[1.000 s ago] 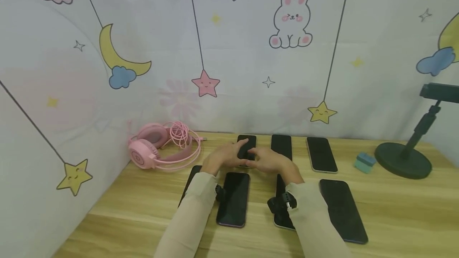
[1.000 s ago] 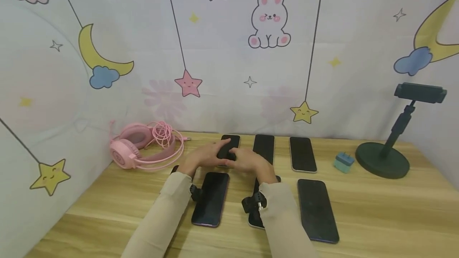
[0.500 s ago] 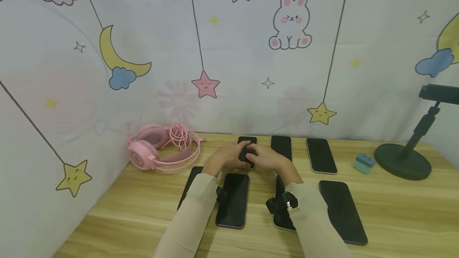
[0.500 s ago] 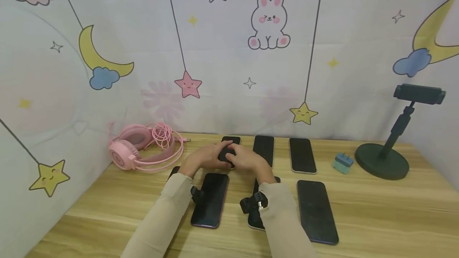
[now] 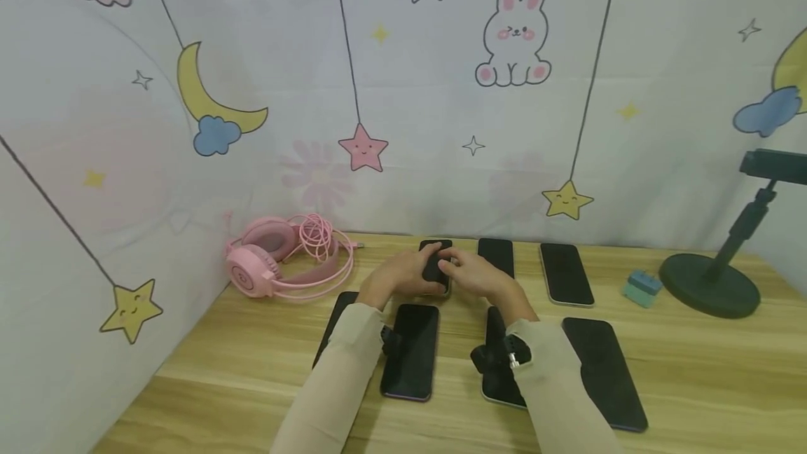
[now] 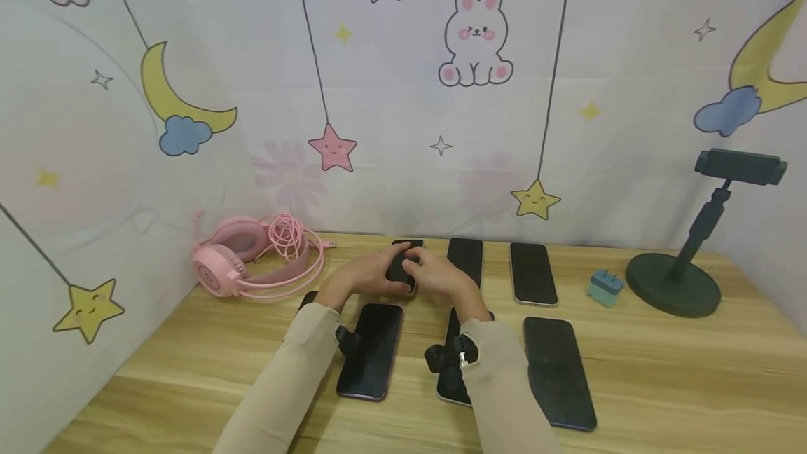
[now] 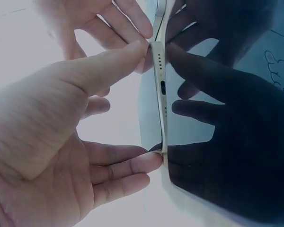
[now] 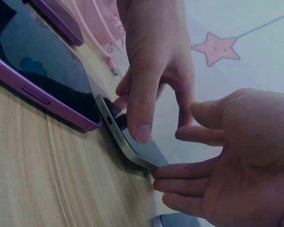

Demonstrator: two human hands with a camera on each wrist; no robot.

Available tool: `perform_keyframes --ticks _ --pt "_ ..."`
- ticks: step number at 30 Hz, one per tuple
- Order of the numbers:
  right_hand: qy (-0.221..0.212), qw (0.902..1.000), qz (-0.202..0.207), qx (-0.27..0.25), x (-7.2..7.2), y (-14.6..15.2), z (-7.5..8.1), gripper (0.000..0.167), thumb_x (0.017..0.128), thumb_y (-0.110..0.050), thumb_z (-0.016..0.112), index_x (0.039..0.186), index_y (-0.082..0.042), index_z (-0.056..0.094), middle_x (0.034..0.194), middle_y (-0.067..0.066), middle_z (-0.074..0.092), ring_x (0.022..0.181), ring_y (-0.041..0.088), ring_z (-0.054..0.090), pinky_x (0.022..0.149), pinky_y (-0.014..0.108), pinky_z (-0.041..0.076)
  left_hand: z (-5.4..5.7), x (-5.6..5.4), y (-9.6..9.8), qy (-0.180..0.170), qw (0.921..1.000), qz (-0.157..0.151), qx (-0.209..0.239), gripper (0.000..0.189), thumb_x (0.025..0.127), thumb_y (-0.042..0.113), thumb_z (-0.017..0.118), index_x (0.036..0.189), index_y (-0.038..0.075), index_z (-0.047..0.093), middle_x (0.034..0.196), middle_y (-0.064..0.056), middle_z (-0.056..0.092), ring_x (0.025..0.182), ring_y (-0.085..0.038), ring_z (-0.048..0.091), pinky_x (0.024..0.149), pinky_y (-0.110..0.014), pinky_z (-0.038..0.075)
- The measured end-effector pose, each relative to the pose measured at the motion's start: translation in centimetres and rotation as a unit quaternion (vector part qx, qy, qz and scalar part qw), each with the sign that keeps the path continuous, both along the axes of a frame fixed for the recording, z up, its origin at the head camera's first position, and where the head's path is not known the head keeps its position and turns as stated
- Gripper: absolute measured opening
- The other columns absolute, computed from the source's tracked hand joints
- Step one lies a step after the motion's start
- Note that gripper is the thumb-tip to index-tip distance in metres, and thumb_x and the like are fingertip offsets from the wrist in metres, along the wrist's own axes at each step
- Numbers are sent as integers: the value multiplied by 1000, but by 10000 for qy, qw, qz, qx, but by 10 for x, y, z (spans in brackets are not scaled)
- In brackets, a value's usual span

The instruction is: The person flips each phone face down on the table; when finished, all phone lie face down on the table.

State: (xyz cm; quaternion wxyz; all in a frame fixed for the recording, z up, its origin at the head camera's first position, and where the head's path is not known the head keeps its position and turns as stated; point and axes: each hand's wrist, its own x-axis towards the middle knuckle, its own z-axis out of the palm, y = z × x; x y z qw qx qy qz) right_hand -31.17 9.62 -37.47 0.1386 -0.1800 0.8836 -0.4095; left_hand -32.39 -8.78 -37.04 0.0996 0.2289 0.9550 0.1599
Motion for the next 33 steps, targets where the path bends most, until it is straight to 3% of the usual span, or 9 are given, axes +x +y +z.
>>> perform_keyframes --ticks 10,15,23,28,33 --pt "-41 9952 -109 -970 -2 10 9 42 109 -24 41 148 -7 45 154 21 38 138 40 41 110 60 32 0 -1 2 -103 9991 96 401 81 95 55 60 159 19 27 145 -17 52 126 -35 55 104 -50 43" --pt "-225 9905 -208 -1339 0 10 14 42 109 -23 41 148 -7 44 150 22 42 135 43 44 109 63 30 -2 -3 2 -295 9972 9 694 82 98 54 54 160 12 21 149 -17 47 128 -35 53 105 -51 42" --pt "-321 9875 -83 -1538 -2 10 14 45 110 -21 40 153 -10 36 152 24 36 131 47 47 109 64 30 0 -3 -1 -588 9902 -102 1265 84 99 53 54 161 11 15 152 -20 42 133 -34 49 107 -50 39" --pt "-318 9846 20 -1716 -3 11 13 48 110 -19 39 156 -8 30 153 26 33 130 48 47 108 62 33 4 -3 -2 -574 9893 -198 1326 82 100 49 54 161 9 15 141 -21 53 122 -31 57 99 -47 47" --pt "-381 9841 91 -1735 -2 7 12 52 109 -16 39 158 -9 23 152 25 33 131 44 48 108 58 36 8 -4 -6 -765 9834 -316 1618 80 102 43 55 161 7 14 140 -22 54 123 -31 58 98 -46 48"
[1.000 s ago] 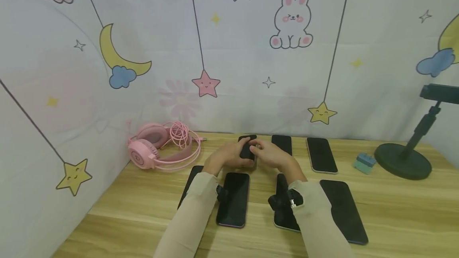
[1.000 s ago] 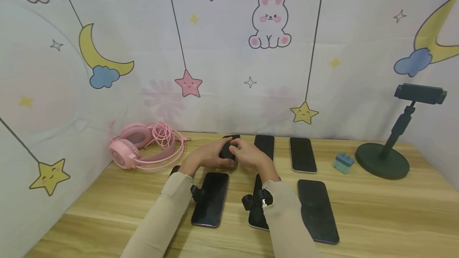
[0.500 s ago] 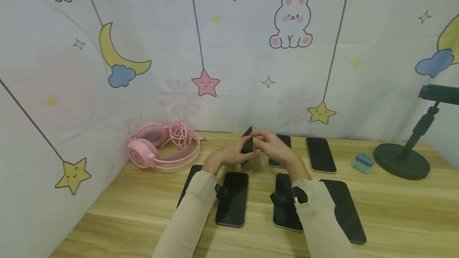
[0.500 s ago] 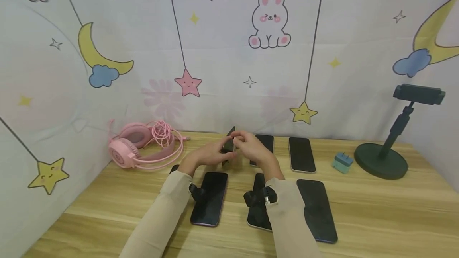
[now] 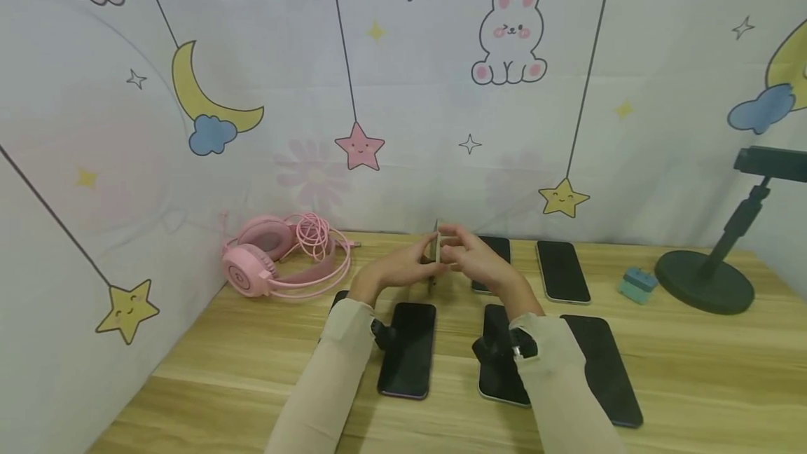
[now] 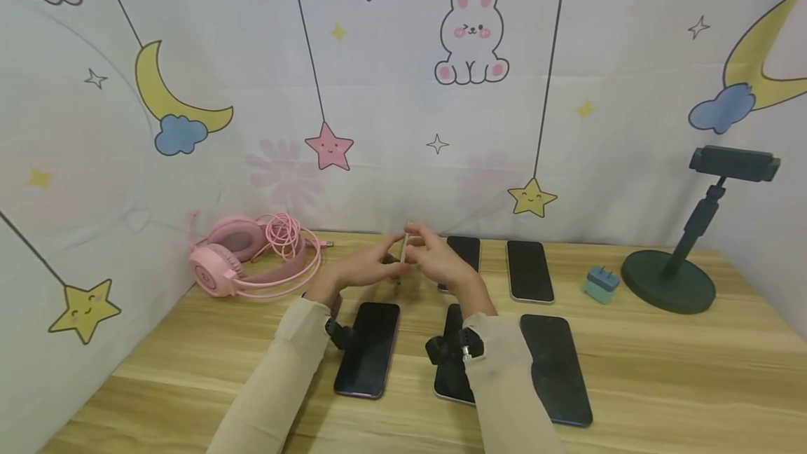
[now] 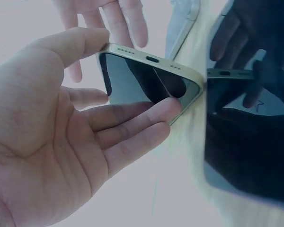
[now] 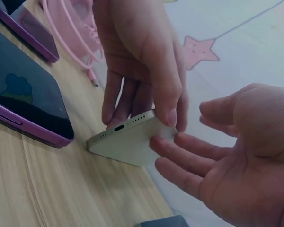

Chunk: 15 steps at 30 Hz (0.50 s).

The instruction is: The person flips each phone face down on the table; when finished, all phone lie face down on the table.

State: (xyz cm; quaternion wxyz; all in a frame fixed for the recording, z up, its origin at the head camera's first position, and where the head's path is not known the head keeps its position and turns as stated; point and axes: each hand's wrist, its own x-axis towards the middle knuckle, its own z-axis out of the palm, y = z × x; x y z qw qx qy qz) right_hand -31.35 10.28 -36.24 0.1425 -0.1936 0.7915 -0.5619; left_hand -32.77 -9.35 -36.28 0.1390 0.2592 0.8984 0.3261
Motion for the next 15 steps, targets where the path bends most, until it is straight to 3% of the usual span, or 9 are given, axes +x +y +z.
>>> perform_keyframes --ticks 6,11,15 --pt "-209 9994 201 193 3 -8 -4 58 108 -15 42 160 -15 17 153 24 36 133 44 46 108 60 35 5 1 -6 -97 9998 -32 196 75 103 35 55 160 7 15 122 -18 66 102 -26 69 96 -46 50" --pt "-485 9981 324 221 2 -13 -11 62 107 -15 42 161 -13 13 152 25 35 133 41 46 109 57 35 9 0 -12 -153 9994 -16 299 74 97 18 56 157 -2 19 114 -20 70 89 -25 72 93 -44 52" --pt "-601 9970 336 363 2 -16 -13 61 107 -13 41 161 -9 12 150 28 37 128 38 50 105 52 40 14 0 -17 -217 9995 16 230 73 92 8 56 155 -7 22 102 -18 73 82 -29 73 84 -39 55"
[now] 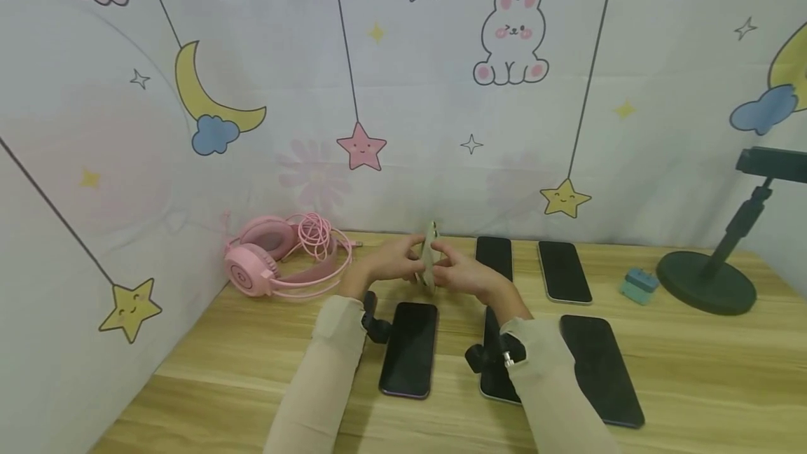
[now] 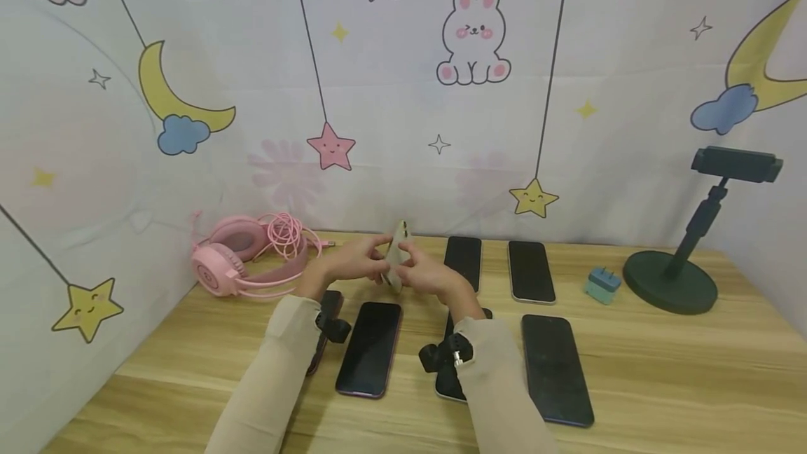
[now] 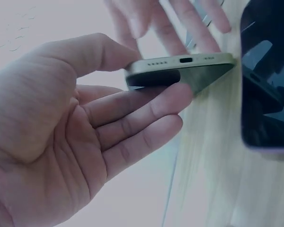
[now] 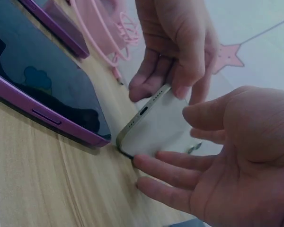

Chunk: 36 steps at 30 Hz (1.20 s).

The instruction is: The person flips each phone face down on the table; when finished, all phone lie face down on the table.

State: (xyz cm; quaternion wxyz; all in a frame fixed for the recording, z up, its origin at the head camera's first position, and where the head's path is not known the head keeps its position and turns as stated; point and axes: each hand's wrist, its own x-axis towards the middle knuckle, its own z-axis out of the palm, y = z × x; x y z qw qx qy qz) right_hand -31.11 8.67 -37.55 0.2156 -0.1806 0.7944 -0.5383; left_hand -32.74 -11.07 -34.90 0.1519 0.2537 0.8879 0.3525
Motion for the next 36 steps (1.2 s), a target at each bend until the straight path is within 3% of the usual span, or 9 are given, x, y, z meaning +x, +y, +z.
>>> perform_keyframes --ticks 4,11,15,18,22,29,33,36 --pt "-112 9999 -117 31 0 -1 0 60 107 -11 41 160 -8 13 147 29 40 117 35 53 93 45 42 3 -1 -4 115 9998 -100 -107 68 90 4 58 152 -8 31 95 -15 74 77 -30 72 75 -33 56" --pt "-279 9986 -438 100 -2 -1 0 60 105 -7 43 159 -4 17 144 31 43 118 33 54 87 38 44 1 -5 -8 383 9984 -394 -159 47 88 -2 59 134 -5 52 81 -13 69 67 -25 64 61 -25 48" --pt "-347 9978 -551 149 -3 0 -1 59 104 -6 43 158 -4 20 143 30 44 117 32 54 89 40 45 -1 -6 -9 407 9978 -396 -333 41 87 -2 61 128 -6 53 74 -12 64 60 -15 56 56 -22 43" --pt "-360 9976 -557 180 -3 1 -1 57 105 -7 43 157 -4 22 145 31 43 122 35 53 96 45 46 -3 -7 -10 423 9969 -315 -585 40 87 0 62 126 -6 54 70 -4 58 57 -9 48 54 -22 38" --pt "-241 9981 -499 275 -2 4 -1 53 105 -7 45 155 -1 28 146 31 42 125 39 54 102 51 44 -7 -8 -10 455 9943 -250 -927 41 87 6 64 126 -3 54 68 3 51 56 -9 44 53 -23 36" --pt "-135 9980 -424 452 -1 7 1 52 102 -8 49 152 -1 34 144 31 44 124 39 56 102 50 45 -13 -9 -7 498 9926 -162 -1099 59 88 10 71 142 1 49 63 3 49 53 -9 43 51 -23 34" --pt "-185 9978 -416 492 -1 7 2 53 103 -7 49 153 -2 34 145 31 44 125 40 56 101 49 47 -14 -8 -7 600 9901 -61 -1270 52 87 15 74 133 1 55 67 3 51 55 -10 44 52 -24 35" --pt "-198 9979 -394 482 -1 8 2 53 102 -7 49 153 -2 35 145 31 44 124 40 56 101 50 46 -14 -6 -8 529 9897 -7 -1330 56 87 19 76 135 1 54 72 0 53 60 -12 46 55 -25 36"
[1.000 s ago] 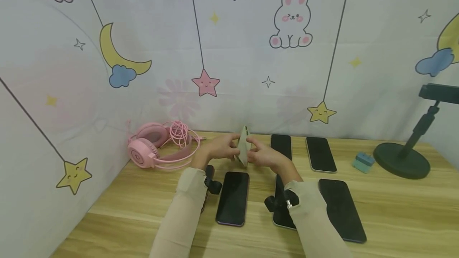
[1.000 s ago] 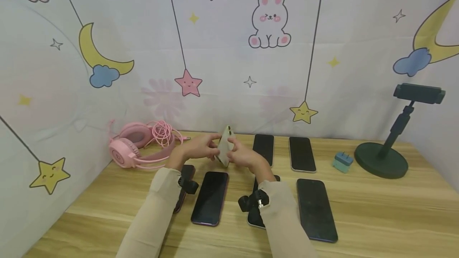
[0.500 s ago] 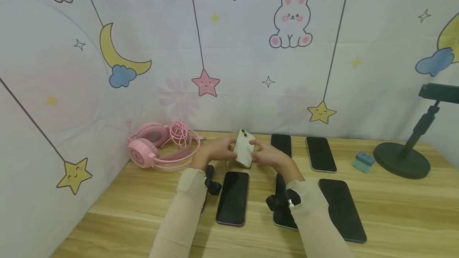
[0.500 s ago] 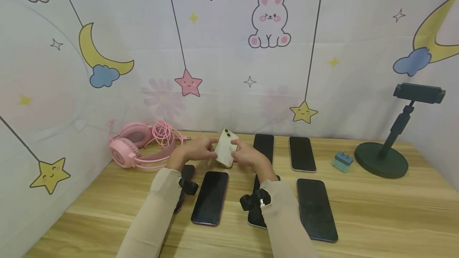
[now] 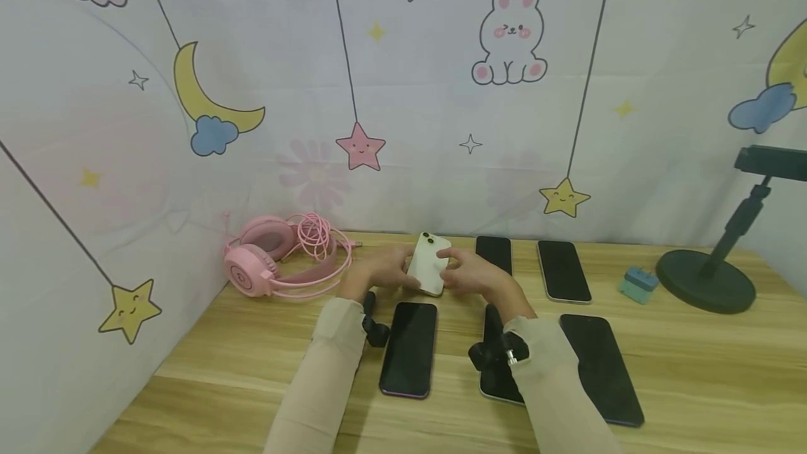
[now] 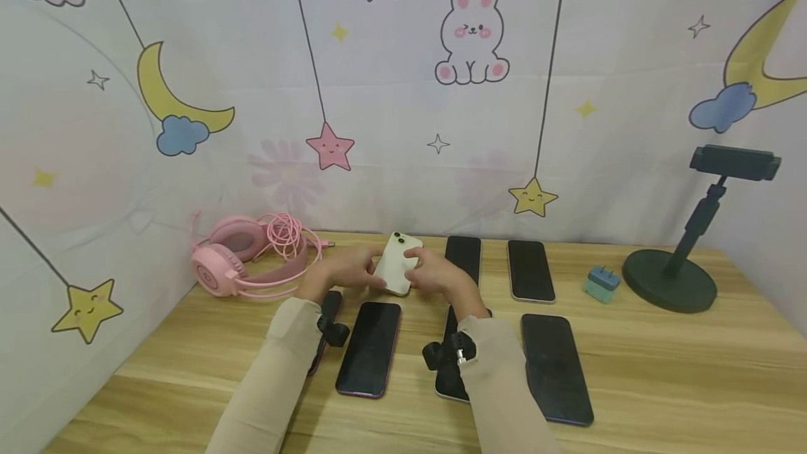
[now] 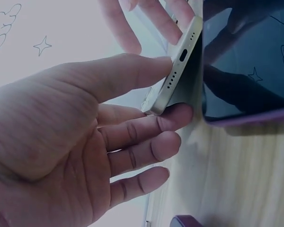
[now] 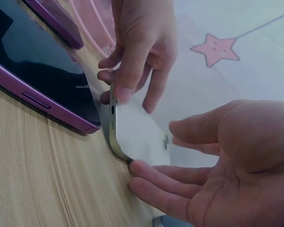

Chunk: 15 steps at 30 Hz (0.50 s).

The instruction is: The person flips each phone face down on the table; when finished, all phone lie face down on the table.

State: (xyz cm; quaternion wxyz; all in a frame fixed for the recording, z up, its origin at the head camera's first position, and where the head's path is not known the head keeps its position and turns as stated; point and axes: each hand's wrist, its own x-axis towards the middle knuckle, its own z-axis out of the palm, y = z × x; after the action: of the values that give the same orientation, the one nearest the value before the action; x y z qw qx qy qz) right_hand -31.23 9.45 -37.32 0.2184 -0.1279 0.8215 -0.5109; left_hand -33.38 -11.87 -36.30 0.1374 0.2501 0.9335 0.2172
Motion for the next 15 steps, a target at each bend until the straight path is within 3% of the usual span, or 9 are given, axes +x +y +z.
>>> perform_keyframes --ticks 4,10,15 --pt "-6 10000 28 -41 -1 1 -2 53 102 -7 50 153 -1 34 146 31 43 124 40 56 101 50 46 -1 1 -1 -214 9997 117 -79 71 87 22 77 147 1 44 76 -3 55 64 -15 48 59 -28 39" --pt "-88 9999 26 -119 -1 1 -2 55 104 -10 52 154 -1 32 149 32 39 125 41 55 100 50 47 -4 0 1 -439 9987 201 -152 68 88 21 77 143 -3 45 91 -5 61 80 -17 55 76 -31 47" --pt "-95 9999 -5 -98 0 0 -1 55 104 -11 52 154 -1 31 150 31 37 125 41 55 99 50 47 -4 1 3 -350 9965 286 -700 70 90 27 76 144 -4 45 114 -13 63 102 -25 59 93 -38 47"
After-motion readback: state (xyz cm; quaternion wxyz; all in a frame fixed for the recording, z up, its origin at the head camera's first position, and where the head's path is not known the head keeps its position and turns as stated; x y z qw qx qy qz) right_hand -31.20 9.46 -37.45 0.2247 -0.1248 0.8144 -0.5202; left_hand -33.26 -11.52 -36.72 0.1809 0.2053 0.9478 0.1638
